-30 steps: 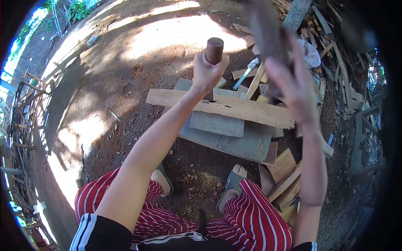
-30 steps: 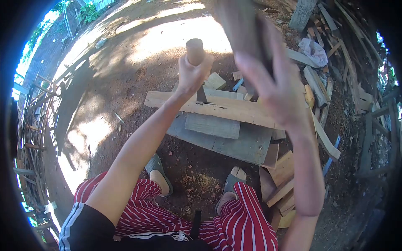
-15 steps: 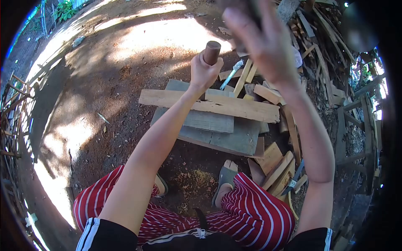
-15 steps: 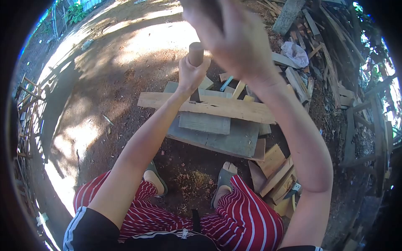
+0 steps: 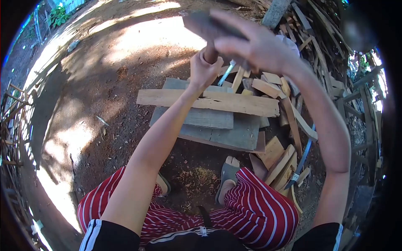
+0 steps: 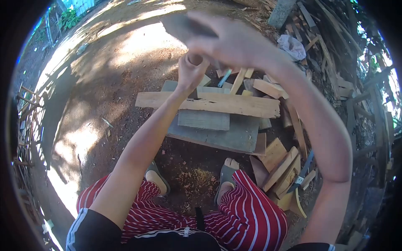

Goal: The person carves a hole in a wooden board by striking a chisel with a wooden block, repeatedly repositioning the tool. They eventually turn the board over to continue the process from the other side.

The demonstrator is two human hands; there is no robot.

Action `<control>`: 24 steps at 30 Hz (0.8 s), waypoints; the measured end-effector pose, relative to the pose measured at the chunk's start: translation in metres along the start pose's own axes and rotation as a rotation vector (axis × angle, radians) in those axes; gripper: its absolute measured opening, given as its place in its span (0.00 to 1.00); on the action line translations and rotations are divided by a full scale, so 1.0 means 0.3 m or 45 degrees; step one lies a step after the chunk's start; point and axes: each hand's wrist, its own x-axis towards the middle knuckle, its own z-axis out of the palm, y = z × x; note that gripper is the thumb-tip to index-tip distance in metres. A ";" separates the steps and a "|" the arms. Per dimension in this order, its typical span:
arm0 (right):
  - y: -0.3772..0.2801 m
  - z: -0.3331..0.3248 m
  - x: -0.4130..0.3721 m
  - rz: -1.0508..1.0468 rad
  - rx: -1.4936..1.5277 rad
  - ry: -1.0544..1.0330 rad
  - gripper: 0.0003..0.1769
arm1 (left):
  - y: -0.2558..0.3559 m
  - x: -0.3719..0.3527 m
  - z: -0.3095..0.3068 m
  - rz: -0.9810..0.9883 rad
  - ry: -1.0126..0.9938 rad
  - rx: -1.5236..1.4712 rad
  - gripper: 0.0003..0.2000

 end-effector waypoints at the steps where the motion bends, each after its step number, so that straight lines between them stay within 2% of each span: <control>1: -0.021 -0.058 0.011 0.089 0.090 -0.052 0.39 | -0.003 -0.005 -0.005 -0.071 -0.063 0.112 0.08; 2: -0.046 -0.113 0.032 0.173 0.180 -0.107 0.40 | 0.003 -0.002 -0.001 -0.083 -0.068 0.101 0.08; 3: -0.062 -0.155 0.066 -0.153 0.129 0.512 0.47 | 0.009 -0.008 -0.002 -0.114 -0.076 0.144 0.09; 4: -0.048 -0.121 0.052 -0.144 0.135 0.502 0.47 | 0.015 -0.014 -0.006 -0.138 -0.083 0.193 0.09; 6: 0.006 0.007 0.007 -0.216 -0.211 0.562 0.41 | 0.004 -0.007 -0.009 -0.099 -0.075 0.182 0.09; 7: 0.028 0.059 -0.015 -0.254 -0.390 0.597 0.39 | -0.001 -0.001 -0.007 -0.042 -0.029 0.000 0.09; 8: 0.037 0.098 -0.049 0.074 0.079 0.042 0.37 | -0.006 0.000 -0.005 0.012 0.009 -0.181 0.09; 9: -0.009 0.023 -0.044 0.217 0.068 -0.107 0.39 | -0.011 0.004 -0.017 -0.162 -0.035 -0.056 0.09; 10: -0.051 -0.079 -0.014 0.342 0.045 -0.263 0.41 | -0.020 0.016 -0.020 -0.151 -0.039 -0.063 0.09; 12: -0.087 -0.146 0.050 0.061 0.074 0.148 0.49 | -0.016 0.007 -0.027 -0.133 -0.034 0.115 0.09; 13: -0.122 -0.185 0.028 -0.128 0.298 0.363 0.49 | -0.012 0.007 -0.032 -0.183 -0.079 0.088 0.10; 14: -0.071 -0.142 0.047 -0.121 0.308 0.349 0.49 | -0.019 -0.006 -0.033 -0.200 -0.075 0.091 0.10; 16: 0.080 -0.009 0.104 -0.234 -0.383 0.319 0.47 | -0.014 0.009 -0.030 -0.188 -0.035 0.108 0.10; 17: 0.019 0.060 0.034 -0.126 -0.332 0.461 0.47 | -0.036 0.013 -0.028 -0.150 -0.027 0.094 0.10; 18: -0.014 0.060 0.012 0.213 0.031 -0.203 0.45 | -0.030 0.018 -0.025 -0.132 -0.031 0.101 0.10; 20: -0.059 -0.057 0.018 0.264 0.139 -0.255 0.33 | -0.035 0.011 -0.005 -0.105 0.000 0.048 0.10; 22: 0.012 -0.073 0.107 -0.045 0.141 -0.125 0.25 | -0.050 0.020 -0.019 -0.138 -0.030 0.088 0.10; 23: 0.006 -0.057 0.088 -0.033 0.151 -0.148 0.25 | -0.041 0.019 -0.026 -0.188 -0.075 0.100 0.09; 24: -0.023 -0.046 0.062 -0.031 0.124 0.032 0.29 | -0.040 0.016 -0.036 -0.229 -0.118 0.117 0.09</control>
